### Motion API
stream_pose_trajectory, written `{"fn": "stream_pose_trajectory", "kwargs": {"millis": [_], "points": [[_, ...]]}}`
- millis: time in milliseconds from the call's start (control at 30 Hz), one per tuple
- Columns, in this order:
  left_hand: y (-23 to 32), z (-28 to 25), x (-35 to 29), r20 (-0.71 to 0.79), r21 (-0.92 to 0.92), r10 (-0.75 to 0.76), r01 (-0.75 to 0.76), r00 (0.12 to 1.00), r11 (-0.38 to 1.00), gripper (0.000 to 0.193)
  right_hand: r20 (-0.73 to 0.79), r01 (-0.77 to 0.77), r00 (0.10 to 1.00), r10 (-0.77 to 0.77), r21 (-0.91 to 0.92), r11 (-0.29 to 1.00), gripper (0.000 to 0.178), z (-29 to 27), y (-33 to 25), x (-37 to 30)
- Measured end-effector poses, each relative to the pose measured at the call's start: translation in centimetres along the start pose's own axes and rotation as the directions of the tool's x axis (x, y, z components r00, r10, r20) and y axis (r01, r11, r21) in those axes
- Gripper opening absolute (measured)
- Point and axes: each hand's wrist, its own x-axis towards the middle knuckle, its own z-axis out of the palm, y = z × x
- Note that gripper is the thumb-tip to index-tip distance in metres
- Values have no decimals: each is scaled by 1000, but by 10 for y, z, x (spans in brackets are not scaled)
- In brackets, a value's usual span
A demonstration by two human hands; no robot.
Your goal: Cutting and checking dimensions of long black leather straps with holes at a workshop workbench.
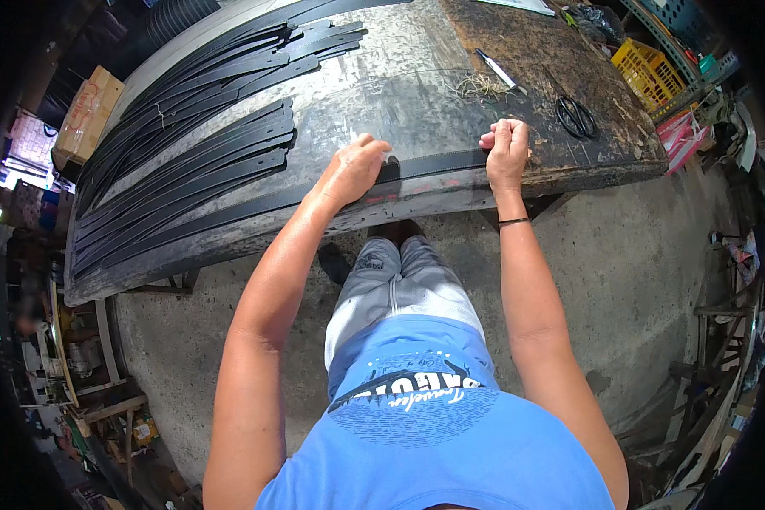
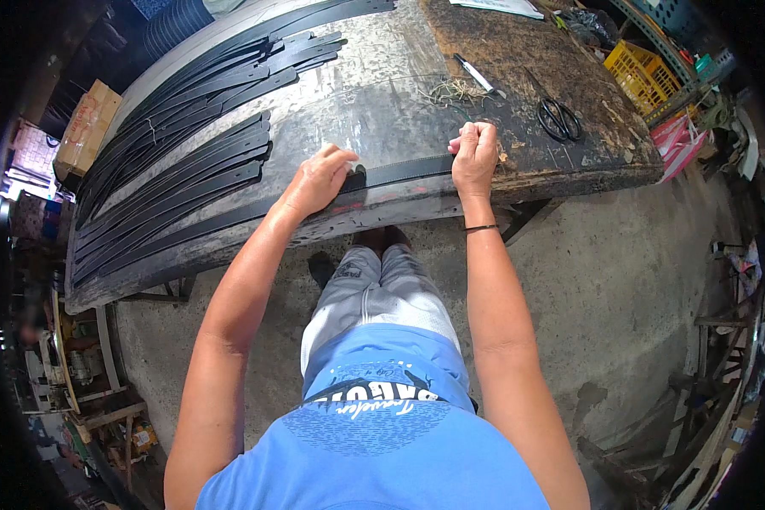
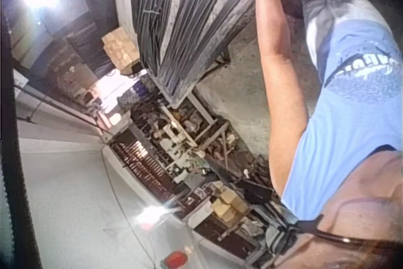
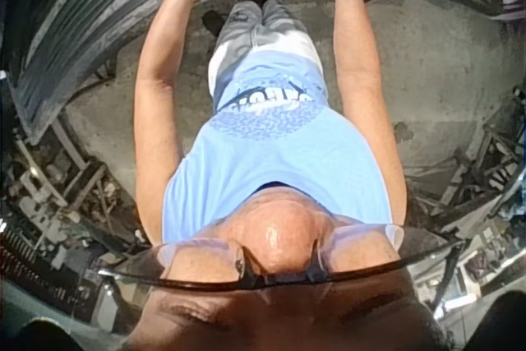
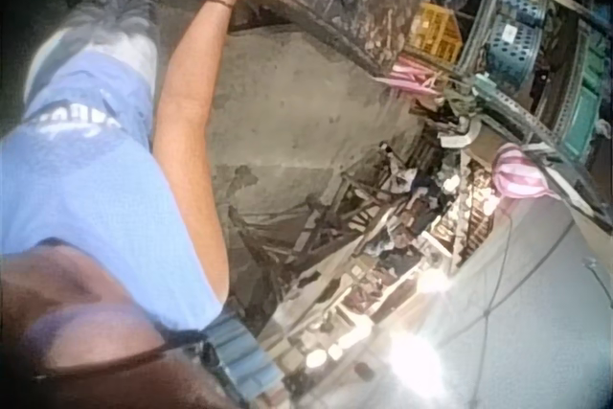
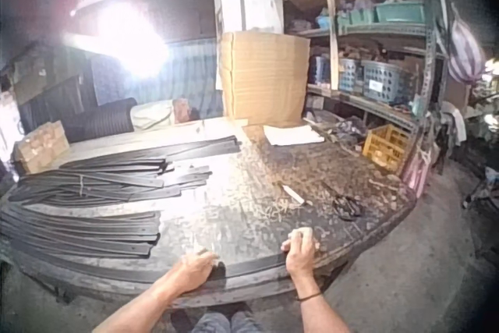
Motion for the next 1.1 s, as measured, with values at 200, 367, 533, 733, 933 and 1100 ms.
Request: {"fn": "stream_pose_trajectory", "kwargs": {"millis": [200,367,533,733,933,1100], "points": [[9,6,16,202,205,79,-121,976,971,10,-32,0,999,-1,-33,999,26,-6,-1,2],[5,11,10,40,120,95,-99,995,988,5,77,126,991,-108,-299,946,16,-7,1,8],[20,-13,18,259,255,28,-96,966,962,8,-122,213,963,-239,-191,958,28,20,16,9],[12,9,6,146,184,168,-194,975,964,7,-99,163,978,-185,-193,967,28,1,1,-1],[18,-3,8,155,126,95,-115,983,985,6,-106,139,982,-159,-177,974,27,4,-3,-1],[19,-5,25,391,316,61,-197,918,928,7,-89,92,990,-106,-153,984,27,3,-3,0]]}}
